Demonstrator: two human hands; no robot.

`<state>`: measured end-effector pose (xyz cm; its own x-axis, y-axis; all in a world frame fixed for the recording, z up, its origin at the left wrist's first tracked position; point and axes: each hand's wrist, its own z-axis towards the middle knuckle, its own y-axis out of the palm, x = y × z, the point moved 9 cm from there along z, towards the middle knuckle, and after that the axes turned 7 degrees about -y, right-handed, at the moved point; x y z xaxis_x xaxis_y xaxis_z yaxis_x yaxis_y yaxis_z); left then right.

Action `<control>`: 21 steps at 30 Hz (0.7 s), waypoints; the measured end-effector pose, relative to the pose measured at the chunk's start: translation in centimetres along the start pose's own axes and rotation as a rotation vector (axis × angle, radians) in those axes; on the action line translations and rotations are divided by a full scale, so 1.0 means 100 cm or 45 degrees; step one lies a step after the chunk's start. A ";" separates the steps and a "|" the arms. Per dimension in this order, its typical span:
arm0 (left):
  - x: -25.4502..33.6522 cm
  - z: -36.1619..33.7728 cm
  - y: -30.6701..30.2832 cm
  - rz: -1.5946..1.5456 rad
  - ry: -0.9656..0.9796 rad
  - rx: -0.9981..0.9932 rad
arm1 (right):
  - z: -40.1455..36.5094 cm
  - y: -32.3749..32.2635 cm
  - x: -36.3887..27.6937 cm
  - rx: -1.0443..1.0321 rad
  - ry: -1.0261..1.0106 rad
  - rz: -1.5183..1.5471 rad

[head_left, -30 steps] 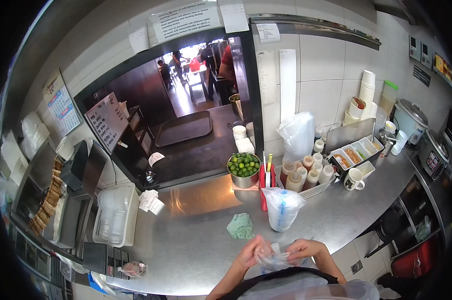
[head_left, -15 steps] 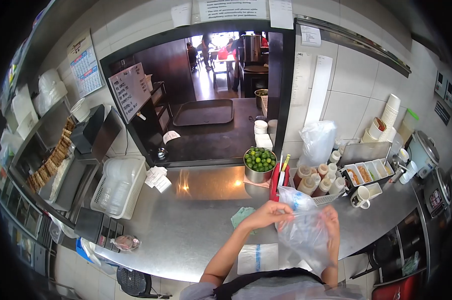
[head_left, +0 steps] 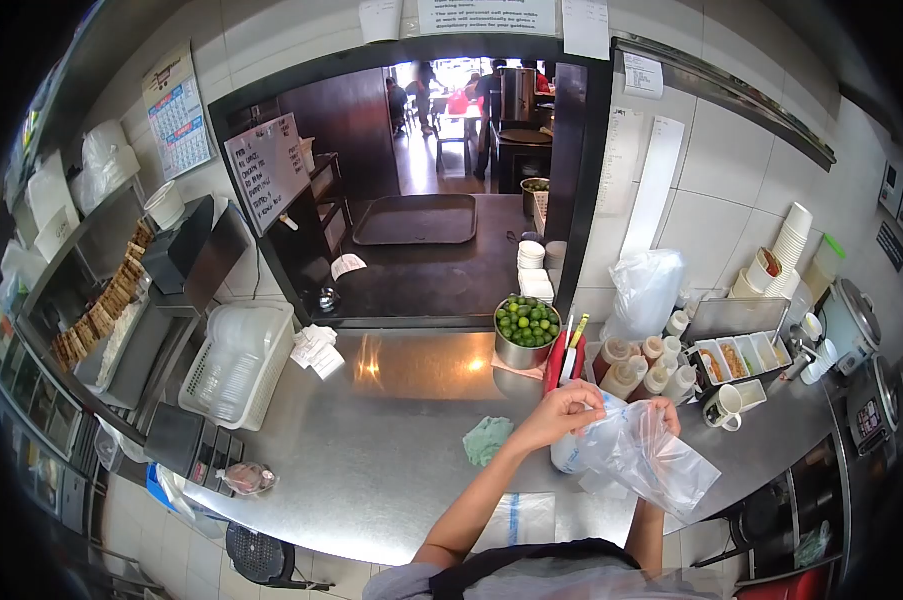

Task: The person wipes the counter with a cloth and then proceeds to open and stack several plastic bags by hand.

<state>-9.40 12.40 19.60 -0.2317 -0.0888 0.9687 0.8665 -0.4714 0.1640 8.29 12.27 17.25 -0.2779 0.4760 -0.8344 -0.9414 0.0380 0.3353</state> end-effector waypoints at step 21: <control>-0.082 0.005 -0.043 0.371 -0.340 0.599 | -0.042 -0.070 0.148 0.045 0.167 -0.514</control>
<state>-10.96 15.61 11.02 0.1101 0.0962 0.9893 0.9939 -0.0176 -0.1089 9.97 15.37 0.76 0.0878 0.3011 -0.9495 -0.9731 0.2298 -0.0171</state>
